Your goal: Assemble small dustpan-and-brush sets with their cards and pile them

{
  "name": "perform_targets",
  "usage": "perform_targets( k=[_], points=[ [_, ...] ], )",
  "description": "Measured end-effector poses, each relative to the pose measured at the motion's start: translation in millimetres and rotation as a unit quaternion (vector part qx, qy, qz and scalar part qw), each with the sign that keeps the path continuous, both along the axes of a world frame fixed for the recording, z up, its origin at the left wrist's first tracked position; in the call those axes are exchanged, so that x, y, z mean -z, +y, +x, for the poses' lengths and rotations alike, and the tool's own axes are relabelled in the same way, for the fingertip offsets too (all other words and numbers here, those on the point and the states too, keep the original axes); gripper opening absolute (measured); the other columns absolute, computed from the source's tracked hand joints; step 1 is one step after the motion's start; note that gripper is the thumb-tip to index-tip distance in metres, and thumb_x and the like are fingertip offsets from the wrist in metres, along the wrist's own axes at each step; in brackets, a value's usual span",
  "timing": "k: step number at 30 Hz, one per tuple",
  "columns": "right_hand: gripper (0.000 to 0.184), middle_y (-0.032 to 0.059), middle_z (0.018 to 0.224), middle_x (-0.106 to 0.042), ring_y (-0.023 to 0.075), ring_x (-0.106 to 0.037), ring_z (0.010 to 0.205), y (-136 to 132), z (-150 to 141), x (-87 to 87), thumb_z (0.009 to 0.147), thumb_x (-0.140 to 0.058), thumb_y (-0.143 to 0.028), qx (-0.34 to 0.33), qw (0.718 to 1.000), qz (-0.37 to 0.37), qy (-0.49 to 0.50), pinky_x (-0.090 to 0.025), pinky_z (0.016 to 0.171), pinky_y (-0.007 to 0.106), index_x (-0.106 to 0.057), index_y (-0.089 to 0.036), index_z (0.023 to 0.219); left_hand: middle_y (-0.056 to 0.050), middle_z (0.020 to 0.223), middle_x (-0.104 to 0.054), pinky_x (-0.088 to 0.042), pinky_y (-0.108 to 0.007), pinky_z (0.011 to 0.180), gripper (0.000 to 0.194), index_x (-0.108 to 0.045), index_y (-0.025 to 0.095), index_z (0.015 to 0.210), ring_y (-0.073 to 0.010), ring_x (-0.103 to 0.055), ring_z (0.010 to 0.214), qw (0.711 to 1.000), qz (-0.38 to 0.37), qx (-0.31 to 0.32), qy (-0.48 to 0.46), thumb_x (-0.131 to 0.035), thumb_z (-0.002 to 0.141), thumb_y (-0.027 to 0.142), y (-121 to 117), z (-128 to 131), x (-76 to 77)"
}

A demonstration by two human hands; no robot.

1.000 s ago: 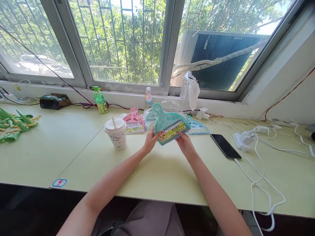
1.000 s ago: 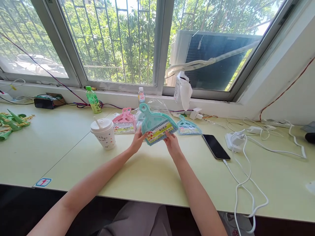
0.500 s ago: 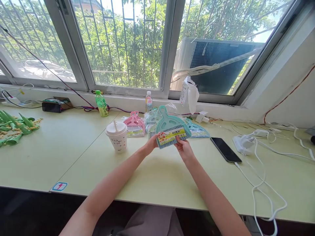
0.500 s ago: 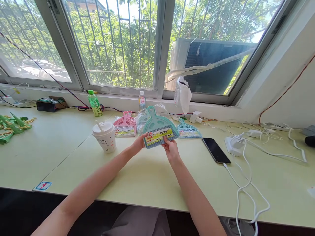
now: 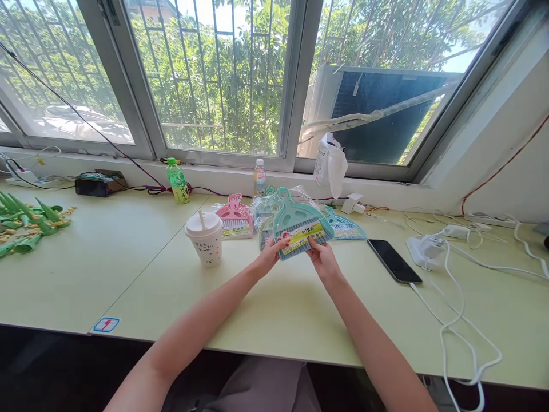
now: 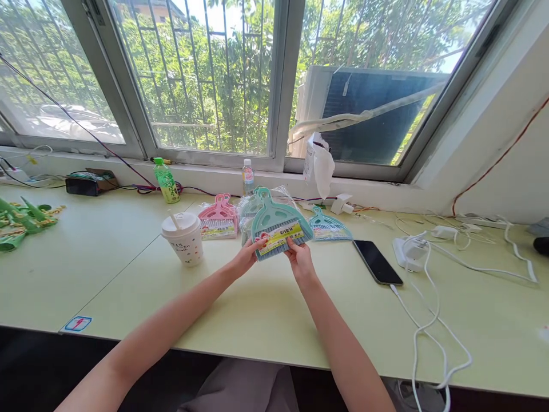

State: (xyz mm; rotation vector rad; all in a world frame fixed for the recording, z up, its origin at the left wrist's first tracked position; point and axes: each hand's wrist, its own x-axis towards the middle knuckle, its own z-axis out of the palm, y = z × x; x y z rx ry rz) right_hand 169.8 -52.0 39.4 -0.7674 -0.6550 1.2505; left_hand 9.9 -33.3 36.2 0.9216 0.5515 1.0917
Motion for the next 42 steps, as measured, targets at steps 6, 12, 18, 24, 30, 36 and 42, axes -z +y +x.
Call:
perform_targets(
  k=[6,12,18,24,30,36,42],
  points=[
    [0.03,0.0038,0.097,-0.074,0.0234,-0.067,0.098,-2,3,-6.4,0.06,-0.081,-0.024,-0.034,0.999,0.003,-0.018,-0.057,0.085,0.037,-0.07,-0.02,0.087,-0.013,0.128,-0.06,-0.048,-0.048,0.096,0.05,-0.058,0.018,0.121,-0.0312,-0.056,0.119,0.993,0.018,0.093,0.07,-0.069,0.077,0.038,-6,-12,-9.5],
    [0.03,0.0027,0.098,-0.073,0.0198,-0.066,0.102,-3,4,-8.6,0.062,-0.078,-0.021,0.022,1.0,0.013,0.012,-0.056,0.088,0.031,-0.068,-0.021,0.09,-0.008,0.142,-0.048,-0.044,-0.05,0.099,0.056,-0.054,0.028,0.129,-0.0312,-0.042,0.132,0.988,0.037,0.142,0.058,-0.07,0.076,0.036,-9,-7,-8.2],
    [0.03,0.0032,0.099,-0.073,0.0214,-0.066,0.1,-3,1,-5.3,0.062,-0.078,-0.018,0.004,1.0,-0.011,0.008,-0.057,0.086,0.034,-0.068,-0.02,0.09,-0.007,0.125,-0.062,-0.048,-0.041,0.093,0.056,-0.052,0.026,0.129,-0.0278,-0.057,0.116,0.998,0.066,-0.004,0.004,-0.065,0.079,0.047,1,-13,-18.9],
    [0.03,0.0052,0.096,-0.073,0.0238,-0.066,0.099,-4,-10,2.8,0.06,-0.081,-0.022,0.012,1.0,-0.013,-0.018,-0.058,0.085,0.037,-0.068,-0.019,0.086,-0.006,0.132,-0.055,-0.042,-0.037,0.102,0.071,-0.037,0.027,0.137,-0.024,-0.051,0.122,0.981,0.112,-0.154,0.042,-0.071,0.076,0.035,-8,-1,-4.8],
    [0.025,0.0035,0.096,-0.072,0.0226,-0.065,0.103,-4,-15,5.2,0.063,-0.076,-0.022,0.074,0.997,0.007,0.028,-0.058,0.086,0.036,-0.066,-0.021,0.086,-0.008,0.129,-0.056,-0.043,-0.037,0.099,0.064,-0.042,0.025,0.132,-0.0249,-0.051,0.122,0.983,0.083,-0.161,0.033,-0.07,0.077,0.039,-19,16,1.6],
    [0.022,0.0033,0.09,-0.074,0.0206,-0.069,0.093,-2,-7,-1.7,0.065,-0.07,-0.016,0.011,0.999,-0.038,0.022,-0.058,0.082,0.032,-0.066,-0.019,0.087,-0.007,0.106,-0.067,-0.045,-0.039,0.094,0.043,-0.059,0.017,0.102,-0.025,-0.06,0.105,0.983,0.106,-0.13,0.07,-0.074,0.07,0.041,4,0,6.3],
    [0.018,0.0018,0.089,-0.074,0.0169,-0.07,0.084,3,6,0.3,0.076,-0.065,-0.031,0.045,0.997,-0.058,0.034,-0.059,0.074,0.028,-0.066,-0.02,0.091,-0.008,0.112,-0.065,-0.043,-0.041,0.098,0.046,-0.056,0.019,0.11,-0.0268,-0.056,0.112,0.986,0.118,-0.097,0.063,-0.073,0.071,0.037,1,4,4.0]
  ],
)
